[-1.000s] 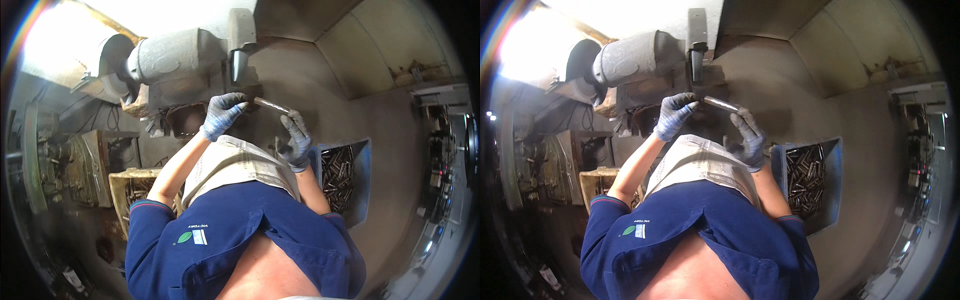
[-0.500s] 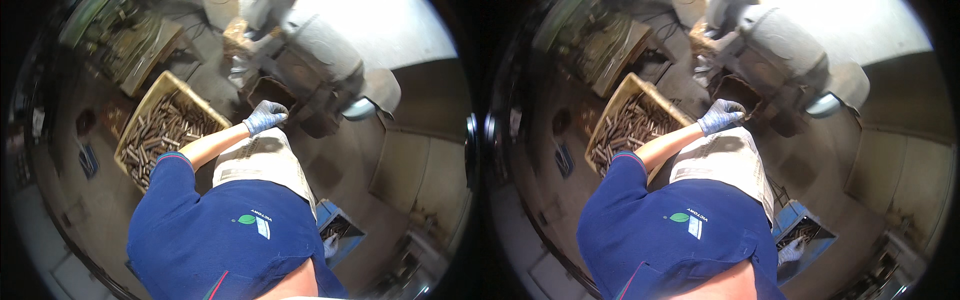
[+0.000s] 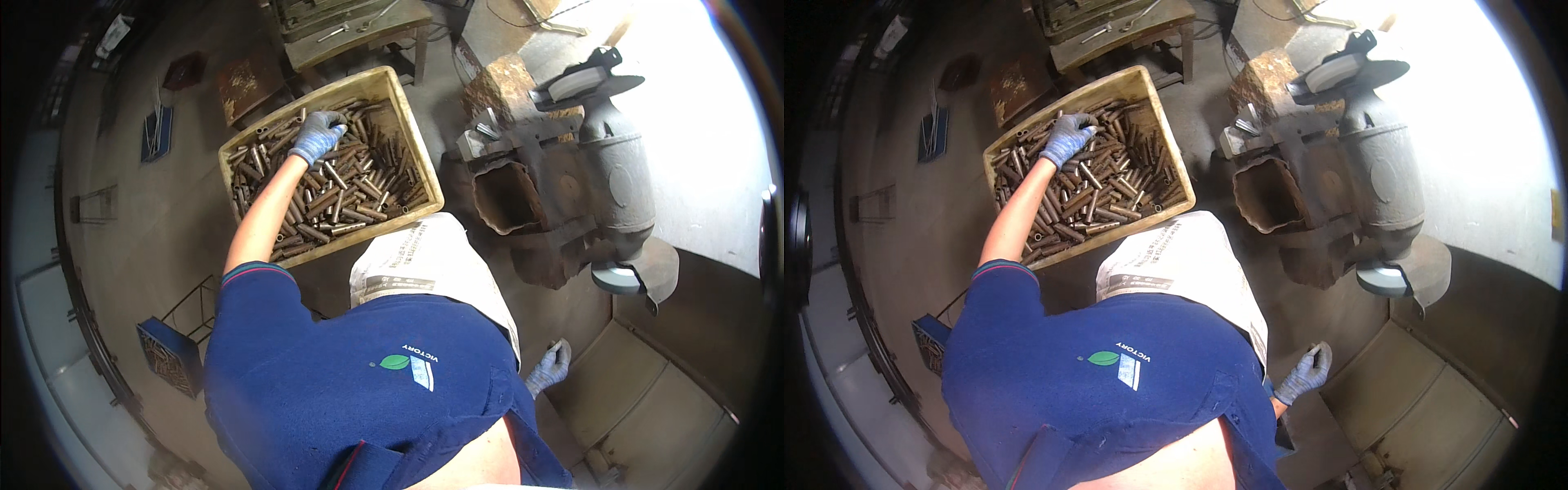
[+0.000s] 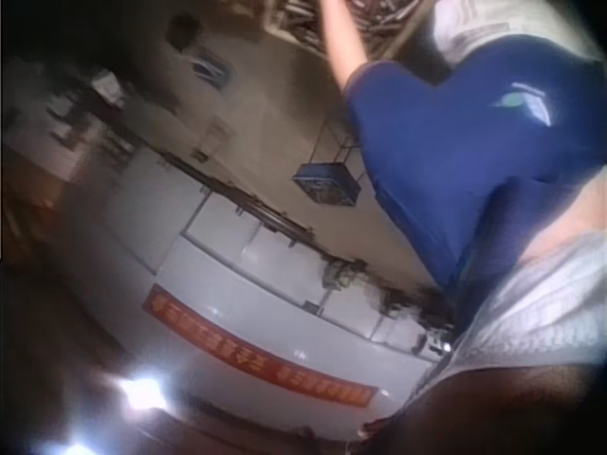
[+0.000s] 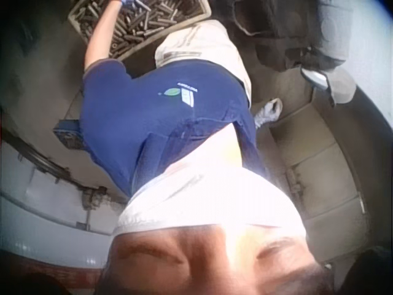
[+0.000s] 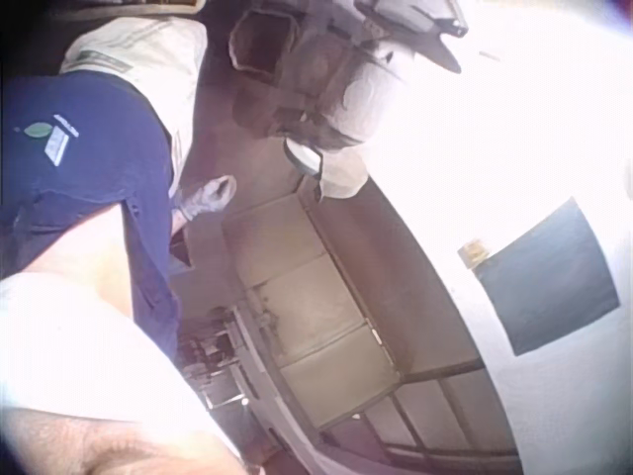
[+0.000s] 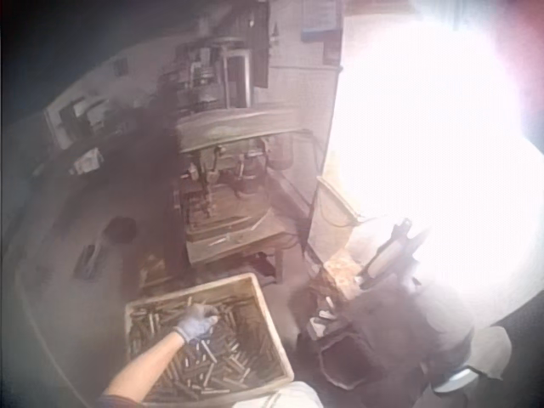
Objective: The person picks up metal tubes from a crate, grinds each tube against a grinding wheel to smooth the edges, and then places the finished tubes into a different crate.
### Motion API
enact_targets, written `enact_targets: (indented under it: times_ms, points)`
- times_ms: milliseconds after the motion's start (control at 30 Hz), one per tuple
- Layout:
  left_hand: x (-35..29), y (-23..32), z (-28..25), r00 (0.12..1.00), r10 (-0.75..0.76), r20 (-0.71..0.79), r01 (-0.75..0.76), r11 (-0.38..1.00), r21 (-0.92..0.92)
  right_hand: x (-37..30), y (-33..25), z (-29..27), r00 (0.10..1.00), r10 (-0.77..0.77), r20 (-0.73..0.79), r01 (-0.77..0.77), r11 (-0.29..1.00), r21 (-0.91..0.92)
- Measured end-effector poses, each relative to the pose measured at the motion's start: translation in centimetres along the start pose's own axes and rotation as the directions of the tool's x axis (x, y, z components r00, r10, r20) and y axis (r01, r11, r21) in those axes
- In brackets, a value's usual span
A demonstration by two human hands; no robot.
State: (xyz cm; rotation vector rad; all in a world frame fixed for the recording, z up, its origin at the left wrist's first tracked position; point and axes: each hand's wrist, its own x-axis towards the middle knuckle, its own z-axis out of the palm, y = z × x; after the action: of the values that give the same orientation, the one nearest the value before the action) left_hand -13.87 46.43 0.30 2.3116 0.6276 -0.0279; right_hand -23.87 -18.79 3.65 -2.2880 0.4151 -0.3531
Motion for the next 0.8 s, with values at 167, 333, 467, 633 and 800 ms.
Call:
enact_targets:
  times_ms: [167,333,467,633,800]
  points:
    - [-0.4,0.5,-1.8,0.988,0.001,0.157,-0.039,0.969,0.243,1.3,1.0,1.6,0.997,-0.058,0.044,0.055,0.997,0.062]
    - [-1.0,-0.4,-3.0,0.972,-0.035,0.232,-0.056,0.926,0.375,0.8,0.1,2.0,0.997,-0.039,0.065,0.038,0.999,0.009]
    - [-2.0,0.1,-0.8,0.940,-0.123,0.317,-0.096,0.799,0.594,-0.1,-0.8,2.9,0.995,-0.043,0.088,0.027,0.985,0.173]
    - [-0.7,0.9,2.5,0.842,-0.103,0.530,-0.438,0.443,0.782,0.4,-1.6,4.1,0.994,-0.061,0.096,0.046,0.987,0.153]
    - [0.3,0.4,2.5,0.888,-0.159,0.431,-0.288,0.539,0.791,0.0,-1.1,3.8,0.994,-0.072,0.087,0.058,0.987,0.148]
